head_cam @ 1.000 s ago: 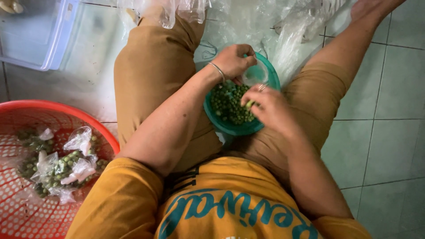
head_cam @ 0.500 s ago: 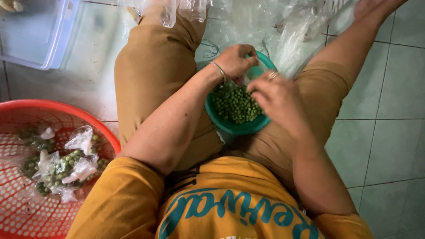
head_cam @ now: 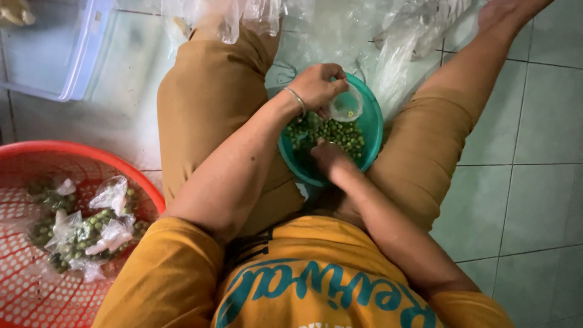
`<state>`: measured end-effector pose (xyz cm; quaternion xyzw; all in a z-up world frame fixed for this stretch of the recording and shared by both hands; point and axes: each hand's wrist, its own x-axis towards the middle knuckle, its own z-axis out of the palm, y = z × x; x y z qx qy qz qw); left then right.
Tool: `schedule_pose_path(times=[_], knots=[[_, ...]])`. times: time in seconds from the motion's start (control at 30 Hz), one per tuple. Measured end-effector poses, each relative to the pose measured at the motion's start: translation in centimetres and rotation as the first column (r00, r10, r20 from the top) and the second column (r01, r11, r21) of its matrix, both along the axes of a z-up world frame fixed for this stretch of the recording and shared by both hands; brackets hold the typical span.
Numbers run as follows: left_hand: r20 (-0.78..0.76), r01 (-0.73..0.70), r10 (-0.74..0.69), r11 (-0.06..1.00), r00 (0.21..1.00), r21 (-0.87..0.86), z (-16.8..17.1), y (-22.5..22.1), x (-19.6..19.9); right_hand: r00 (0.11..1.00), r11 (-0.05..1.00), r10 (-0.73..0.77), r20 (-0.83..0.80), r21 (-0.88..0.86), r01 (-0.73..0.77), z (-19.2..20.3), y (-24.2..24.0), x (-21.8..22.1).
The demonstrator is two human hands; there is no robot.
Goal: The person sits on the floor and scoops green peas from a green bowl into small plastic bags. After filling each bag, they tie it shut and place it into a red basket. The process is repeated until the bowl is empty.
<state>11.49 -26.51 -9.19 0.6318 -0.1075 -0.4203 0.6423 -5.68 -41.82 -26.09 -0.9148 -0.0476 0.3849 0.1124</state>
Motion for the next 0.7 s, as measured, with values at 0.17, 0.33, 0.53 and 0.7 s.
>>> schedule_pose_path(times=[0.17, 0.33, 0.53, 0.7], knots=[[0.017, 0.024, -0.024, 1.000, 1.000, -0.011, -1.0, -0.5, 0.2, 0.958, 0.957, -0.158, 0.237, 0.274, 0.090, 17.9, 2.5, 2.2], [0.011, 0.012, -0.012, 1.000, 1.000, 0.006, -1.6, -0.9, -0.3, 0.834, 0.925, -0.225, 0.505, 0.379, 0.020, 25.4, 0.1, 4.3], [-0.031, 0.024, -0.024, 1.000, 0.999, 0.005, -1.2, -0.6, -0.3, 0.749, 0.964, -0.143, 0.647, 0.262, -0.042, 25.4, -0.5, 5.2], [-0.057, 0.022, -0.024, 0.999, 0.998, -0.039, -1.0, -0.4, -0.2, 0.661, 0.992, -0.041, 0.749, 0.111, -0.065, 24.1, 0.0, 3.0]])
